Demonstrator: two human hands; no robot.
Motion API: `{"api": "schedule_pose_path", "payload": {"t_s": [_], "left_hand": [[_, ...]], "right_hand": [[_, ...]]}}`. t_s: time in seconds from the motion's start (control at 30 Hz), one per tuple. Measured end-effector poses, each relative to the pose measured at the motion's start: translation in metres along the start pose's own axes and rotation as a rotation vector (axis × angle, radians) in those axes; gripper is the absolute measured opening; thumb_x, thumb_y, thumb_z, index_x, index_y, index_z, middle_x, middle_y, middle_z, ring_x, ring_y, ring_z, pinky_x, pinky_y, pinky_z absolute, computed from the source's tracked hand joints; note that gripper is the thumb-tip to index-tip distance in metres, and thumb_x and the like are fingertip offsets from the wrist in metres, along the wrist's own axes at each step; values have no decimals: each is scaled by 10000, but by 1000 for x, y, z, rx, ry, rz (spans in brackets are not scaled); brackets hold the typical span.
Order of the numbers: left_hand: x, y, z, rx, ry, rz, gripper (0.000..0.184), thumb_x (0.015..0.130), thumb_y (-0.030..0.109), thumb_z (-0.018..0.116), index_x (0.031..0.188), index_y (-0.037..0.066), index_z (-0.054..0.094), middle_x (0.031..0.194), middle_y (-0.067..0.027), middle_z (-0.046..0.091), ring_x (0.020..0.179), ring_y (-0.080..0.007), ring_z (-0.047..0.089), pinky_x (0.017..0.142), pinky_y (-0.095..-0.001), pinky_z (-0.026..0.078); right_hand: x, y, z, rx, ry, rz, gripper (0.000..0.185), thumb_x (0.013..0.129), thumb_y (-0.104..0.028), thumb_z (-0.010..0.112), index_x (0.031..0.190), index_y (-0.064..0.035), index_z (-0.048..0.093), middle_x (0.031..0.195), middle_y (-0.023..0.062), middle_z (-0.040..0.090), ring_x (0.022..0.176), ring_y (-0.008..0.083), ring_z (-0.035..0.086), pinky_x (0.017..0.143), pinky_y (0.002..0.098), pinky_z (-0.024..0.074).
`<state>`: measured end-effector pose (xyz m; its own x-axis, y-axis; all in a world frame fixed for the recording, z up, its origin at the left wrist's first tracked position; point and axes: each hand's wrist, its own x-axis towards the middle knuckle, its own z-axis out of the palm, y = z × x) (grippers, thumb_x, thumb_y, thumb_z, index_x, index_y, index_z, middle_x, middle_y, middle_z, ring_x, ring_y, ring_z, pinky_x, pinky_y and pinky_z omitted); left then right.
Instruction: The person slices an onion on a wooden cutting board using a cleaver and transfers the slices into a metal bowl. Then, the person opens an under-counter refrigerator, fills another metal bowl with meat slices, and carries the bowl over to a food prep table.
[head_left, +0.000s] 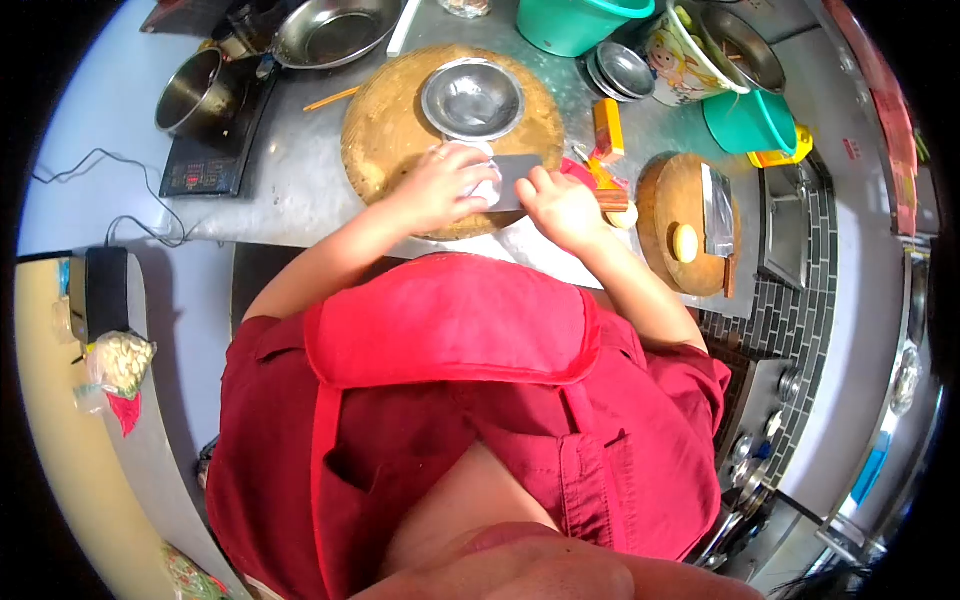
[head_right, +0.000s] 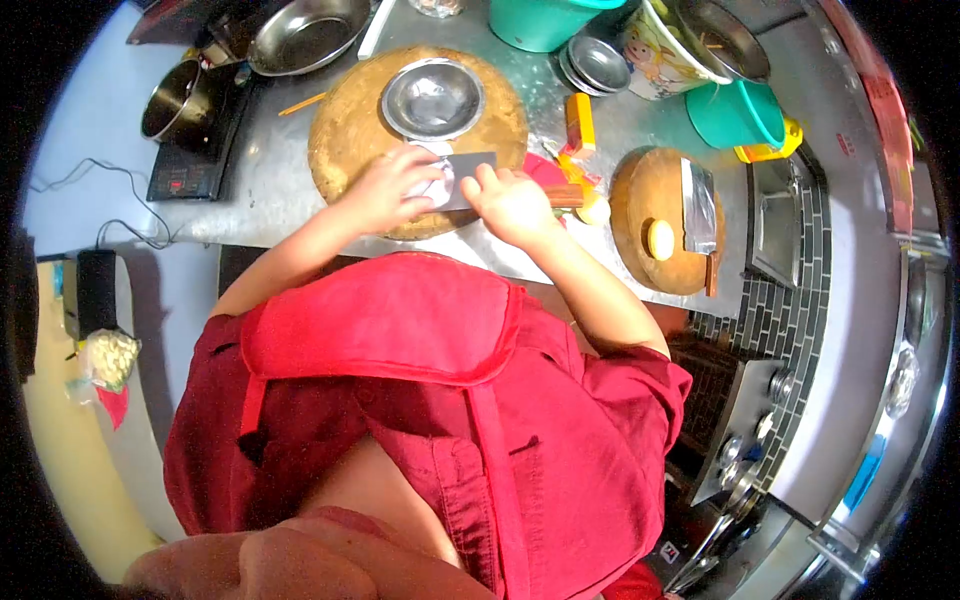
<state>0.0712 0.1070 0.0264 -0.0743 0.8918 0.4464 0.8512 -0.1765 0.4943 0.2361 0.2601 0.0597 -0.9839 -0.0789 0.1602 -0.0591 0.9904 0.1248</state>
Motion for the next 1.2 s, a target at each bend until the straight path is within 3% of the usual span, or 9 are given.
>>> {"api": "schedule_pose_path", "payload": {"t_s": [0.3, 0.4, 0.47, 0.6, 0.67, 0.73, 0.87, 0.9, 1.2], "left_hand": [[1, -40, 43, 7, -20, -88, 211, 728, 198, 621, 893, 76, 572, 979, -111, 538, 986, -299, 477, 873, -396, 375], [-4, -57, 50, 48, 63, -79, 220, 727, 201, 632, 899, 74, 581, 1010, -105, 545, 992, -303, 483, 861, -396, 385], [-7, -63, 52, 65, 144, -101, 227, 728, 219, 642, 904, 84, 591, 1013, -92, 552, 990, -294, 491, 843, -398, 393], [-18, -79, 52, 12, 366, -338, 182, 758, 190, 623, 867, 46, 604, 966, -128, 573, 957, -300, 514, 856, -383, 391], [-22, -92, 50, -71, 364, -470, 221, 808, 215, 572, 913, 23, 604, 991, -142, 583, 961, -310, 522, 861, -376, 394], [-27, -109, 49, -128, 296, -593, 252, 831, 235, 544, 940, 17, 605, 1014, -145, 585, 969, -314, 524, 864, -376, 395], [-26, -127, 58, 10, 124, -420, 385, 842, 275, 529, 1137, 28, 529, 1182, -179, 508, 1084, -327, 472, 928, -375, 357], [-16, -115, 49, -134, 21, -443, 429, 840, 290, 532, 1194, 52, 492, 1244, -179, 462, 1116, -337, 446, 956, -381, 332], [12, -103, 49, -347, -203, -384, 403, 818, 247, 576, 1176, 74, 514, 1144, -134, 514, 1087, -263, 478, 915, -330, 374]], "right_hand": [[-46, 13, 11, 24, 77, 37, 105, 696, -144, 522, 768, -104, 457, 737, 57, 470, 661, 217, 555, 527, 346, 469], [-81, 28, 0, 187, 101, 112, 214, 635, -116, 616, 782, -97, 463, 726, 64, 479, 650, 238, 551, 546, 353, 464], [-114, 42, 14, 514, 56, 318, 289, 609, -84, 652, 855, -96, 501, 733, 81, 524, 658, 239, 561, 559, 333, 463], [-147, 47, 40, 1522, -126, 991, 207, 781, -107, 625, 940, -40, 511, 728, 31, 557, 523, 108, 523, 459, 230, 414], [-148, 40, 64, 1762, 36, 1089, 192, 846, -111, 562, 991, -19, 475, 722, 37, 542, 471, 91, 474, 419, 209, 388], [-138, 42, 81, 1806, 121, 1072, 184, 856, -102, 542, 998, -14, 465, 724, 49, 543, 456, 97, 465, 404, 217, 391], [-102, 52, 97, 1761, 60, 1106, 186, 862, -96, 530, 1005, -13, 447, 690, 58, 545, 452, 109, 478, 388, 237, 408], [-91, 53, 97, 1739, 18, 1111, 189, 862, -97, 531, 1008, -15, 443, 680, 59, 544, 451, 111, 481, 387, 241, 412], [-53, 23, 97, 1660, -207, 1064, 224, 866, -137, 546, 1003, -13, 421, 658, 70, 542, 469, 115, 519, 367, 235, 425]]}}
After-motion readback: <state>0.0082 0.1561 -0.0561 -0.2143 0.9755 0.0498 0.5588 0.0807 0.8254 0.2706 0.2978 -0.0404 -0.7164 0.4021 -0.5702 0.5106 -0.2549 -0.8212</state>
